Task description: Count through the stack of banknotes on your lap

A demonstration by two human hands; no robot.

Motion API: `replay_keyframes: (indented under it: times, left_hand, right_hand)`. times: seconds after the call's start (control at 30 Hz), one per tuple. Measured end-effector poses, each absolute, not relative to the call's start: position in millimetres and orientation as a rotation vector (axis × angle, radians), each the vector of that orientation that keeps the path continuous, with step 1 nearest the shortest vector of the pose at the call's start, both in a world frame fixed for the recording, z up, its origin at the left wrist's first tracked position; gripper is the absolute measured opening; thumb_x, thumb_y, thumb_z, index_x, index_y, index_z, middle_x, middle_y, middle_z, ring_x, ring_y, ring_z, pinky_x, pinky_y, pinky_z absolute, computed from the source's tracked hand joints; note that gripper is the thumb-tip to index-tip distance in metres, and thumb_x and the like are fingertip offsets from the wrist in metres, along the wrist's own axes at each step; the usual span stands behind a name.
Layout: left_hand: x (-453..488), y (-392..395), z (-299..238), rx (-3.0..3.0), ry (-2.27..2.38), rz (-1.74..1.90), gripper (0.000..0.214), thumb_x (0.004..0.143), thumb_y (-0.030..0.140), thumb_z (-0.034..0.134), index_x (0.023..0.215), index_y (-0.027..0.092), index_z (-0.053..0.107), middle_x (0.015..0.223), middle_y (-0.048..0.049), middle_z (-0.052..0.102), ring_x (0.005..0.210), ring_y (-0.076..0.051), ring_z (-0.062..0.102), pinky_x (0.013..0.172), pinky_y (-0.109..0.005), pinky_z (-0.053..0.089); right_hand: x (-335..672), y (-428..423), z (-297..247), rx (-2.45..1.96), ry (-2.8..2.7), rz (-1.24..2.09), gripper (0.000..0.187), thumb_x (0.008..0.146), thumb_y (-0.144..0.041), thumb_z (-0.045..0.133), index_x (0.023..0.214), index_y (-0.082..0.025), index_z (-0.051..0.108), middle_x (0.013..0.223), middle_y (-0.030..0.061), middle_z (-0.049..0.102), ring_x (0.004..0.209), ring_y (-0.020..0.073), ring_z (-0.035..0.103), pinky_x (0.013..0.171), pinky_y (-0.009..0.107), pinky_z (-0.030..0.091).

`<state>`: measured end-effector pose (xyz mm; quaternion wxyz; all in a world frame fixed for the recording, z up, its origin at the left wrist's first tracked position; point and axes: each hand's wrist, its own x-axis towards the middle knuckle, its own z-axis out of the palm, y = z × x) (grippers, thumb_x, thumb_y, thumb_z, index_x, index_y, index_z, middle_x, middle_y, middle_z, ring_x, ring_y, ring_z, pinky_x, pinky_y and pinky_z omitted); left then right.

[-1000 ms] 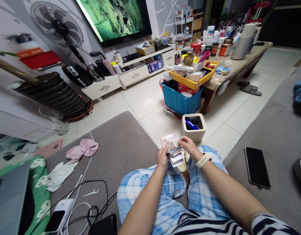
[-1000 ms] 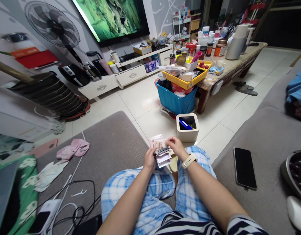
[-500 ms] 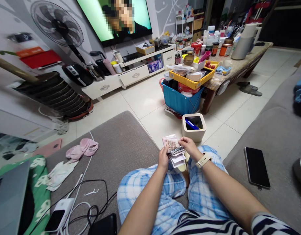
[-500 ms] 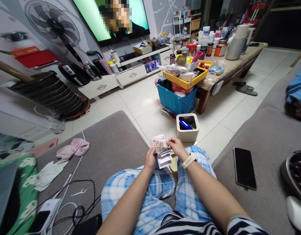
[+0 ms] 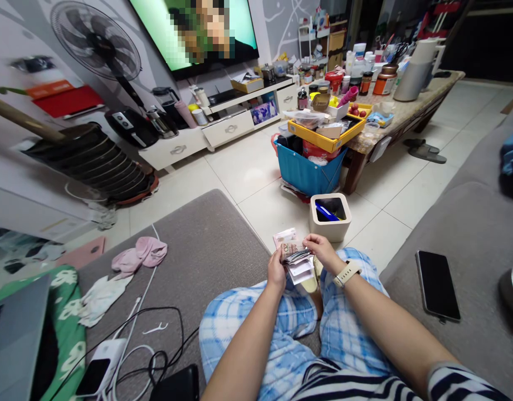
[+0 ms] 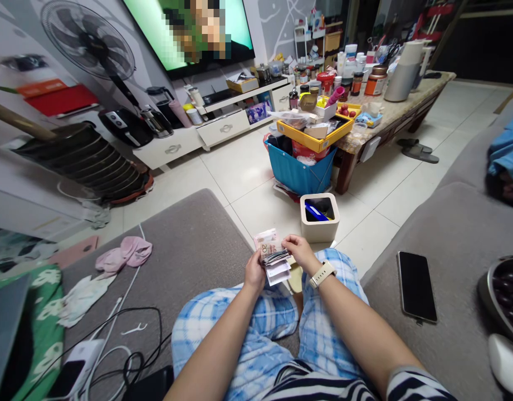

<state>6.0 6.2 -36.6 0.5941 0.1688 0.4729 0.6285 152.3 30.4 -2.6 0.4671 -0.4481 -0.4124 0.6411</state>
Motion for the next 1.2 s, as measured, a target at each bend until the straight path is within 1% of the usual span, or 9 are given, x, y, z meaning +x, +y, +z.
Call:
replay_keyframes:
  times: [0.5, 0.7, 0.9, 1.03, 1.2]
  left_hand:
    - [8, 6, -28, 0.366, 1.107, 1.463, 0.028, 0.062, 0.038, 0.073, 0.075, 0.012, 0.071, 0.076, -0.0069, 0.072, 0.072, -0.020, 0.067, 0.075, -0.031, 0.049]
    - [7, 6, -28, 0.386, 1.110, 1.460, 0.029, 0.063, 0.038, 0.072, 0.076, 0.012, 0.071, 0.080, -0.0078, 0.073, 0.077, -0.022, 0.068, 0.077, -0.032, 0.049]
    - [8, 5, -26, 0.386, 1.131, 1.460, 0.029, 0.063, 0.038, 0.073, 0.075, 0.012, 0.071, 0.077, -0.0073, 0.073, 0.074, -0.021, 0.068, 0.075, -0.031, 0.049]
    - [8, 4, -26, 0.389, 1.124, 1.457, 0.029, 0.063, 0.039, 0.073, 0.075, 0.012, 0.071, 0.079, -0.0079, 0.073, 0.077, -0.022, 0.068, 0.078, -0.032, 0.049]
    - [7, 4, -26, 0.381, 1.123, 1.452, 0.034, 0.063, 0.040, 0.075, 0.080, 0.011, 0.072, 0.082, -0.0091, 0.073, 0.081, -0.024, 0.069, 0.082, -0.035, 0.048]
  right_hand:
    - [153, 29, 0, -1.096, -1.025, 1.568, 0.036, 0.061, -0.050, 0.073, 0.061, -0.018, 0.055, 0.052, -0.0047, 0.044, 0.049, 0.0090, 0.033, 0.051, 0.025, 0.026]
    - [153, 29, 0, -1.094, -1.020, 1.575, 0.038, 0.060, -0.051, 0.074, 0.062, -0.018, 0.055, 0.052, -0.0046, 0.044, 0.049, 0.0090, 0.033, 0.050, 0.025, 0.026]
    - [153, 28, 4, -1.099, -1.021, 1.578, 0.038, 0.060, -0.052, 0.073, 0.061, -0.018, 0.056, 0.051, -0.0048, 0.043, 0.049, 0.0090, 0.032, 0.050, 0.025, 0.026]
    - [153, 27, 5, -1.103, -1.033, 1.563, 0.037, 0.061, -0.052, 0.072, 0.061, -0.018, 0.056, 0.051, -0.0049, 0.042, 0.049, 0.0092, 0.032, 0.051, 0.026, 0.026]
    - [153, 27, 5, -1.096, -1.021, 1.571, 0.038, 0.062, -0.052, 0.072, 0.061, -0.018, 0.056, 0.052, -0.0040, 0.045, 0.048, 0.0086, 0.033, 0.050, 0.025, 0.024]
